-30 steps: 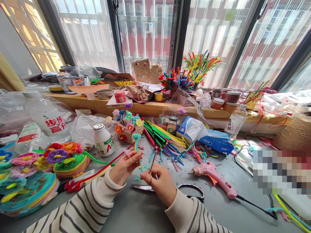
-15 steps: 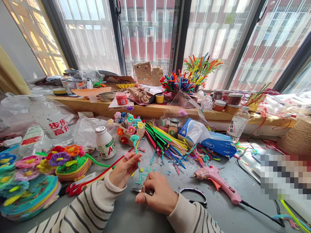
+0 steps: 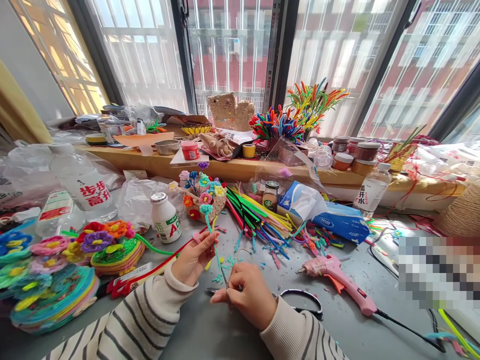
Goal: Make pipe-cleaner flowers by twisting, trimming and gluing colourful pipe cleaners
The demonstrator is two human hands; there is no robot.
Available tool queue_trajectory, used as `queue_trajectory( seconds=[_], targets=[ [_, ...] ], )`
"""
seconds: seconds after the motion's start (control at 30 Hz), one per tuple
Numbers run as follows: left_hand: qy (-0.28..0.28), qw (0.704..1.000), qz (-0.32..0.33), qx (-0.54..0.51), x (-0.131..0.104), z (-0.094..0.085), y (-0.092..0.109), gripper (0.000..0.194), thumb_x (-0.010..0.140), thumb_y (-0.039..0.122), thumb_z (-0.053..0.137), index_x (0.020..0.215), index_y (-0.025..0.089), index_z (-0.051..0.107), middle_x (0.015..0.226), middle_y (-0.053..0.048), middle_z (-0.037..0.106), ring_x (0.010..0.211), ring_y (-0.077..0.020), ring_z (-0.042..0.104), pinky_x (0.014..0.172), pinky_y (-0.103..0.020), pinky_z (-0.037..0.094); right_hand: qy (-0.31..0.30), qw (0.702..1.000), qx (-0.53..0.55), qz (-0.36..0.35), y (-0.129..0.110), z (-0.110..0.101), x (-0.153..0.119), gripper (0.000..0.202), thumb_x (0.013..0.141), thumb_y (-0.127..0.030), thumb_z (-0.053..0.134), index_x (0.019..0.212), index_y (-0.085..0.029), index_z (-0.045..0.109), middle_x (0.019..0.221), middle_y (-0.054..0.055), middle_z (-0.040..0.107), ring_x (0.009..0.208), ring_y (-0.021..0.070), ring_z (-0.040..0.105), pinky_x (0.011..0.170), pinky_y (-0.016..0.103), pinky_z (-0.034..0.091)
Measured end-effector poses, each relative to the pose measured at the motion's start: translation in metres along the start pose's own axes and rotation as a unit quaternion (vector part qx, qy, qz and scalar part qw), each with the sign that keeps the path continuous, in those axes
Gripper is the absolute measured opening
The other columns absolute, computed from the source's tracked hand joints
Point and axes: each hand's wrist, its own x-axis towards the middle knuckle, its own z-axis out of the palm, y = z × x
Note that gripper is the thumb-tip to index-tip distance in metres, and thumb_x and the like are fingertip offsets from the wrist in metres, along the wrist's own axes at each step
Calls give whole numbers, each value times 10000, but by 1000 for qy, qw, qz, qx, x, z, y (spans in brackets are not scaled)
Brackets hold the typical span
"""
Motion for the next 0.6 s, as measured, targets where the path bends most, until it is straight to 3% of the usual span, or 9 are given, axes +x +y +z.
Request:
queue_trajectory(
  seconds=[0.13, 0.37, 0.6],
  targets=[
    [-3, 1000, 5, -3, 1, -2, -1, 174, 458, 206, 684, 599, 137, 608, 506, 32, 558, 426, -8, 451, 409, -97, 354, 2, 1000, -6, 0, 2, -1, 0, 525, 610, -579, 428, 317, -147, 377, 473, -20, 365, 506, 91, 379, 484, 217, 283],
    [-25, 1000, -10, 4, 1, 0, -2, 153, 467, 208, 682, 579, 139, 605, 490, 31, 563, 410, -6, 458, 403, -90, 353, -53, 997, -46, -26, -1, -5, -1, 687, 579, -710, 138, 437, -142, 497, 542, 1, 403, 555, 106, 374, 525, 233, 290],
    [-24, 1000, -17, 6, -1, -1, -6, 163, 444, 208, 692, 567, 141, 609, 489, 30, 567, 436, -11, 475, 419, -85, 365, -32, 998, -49, -32, 3, -2, 0, 614, 553, -711, 245, 383, -137, 384, 499, -18, 393, 530, 93, 366, 502, 225, 262]
  ],
)
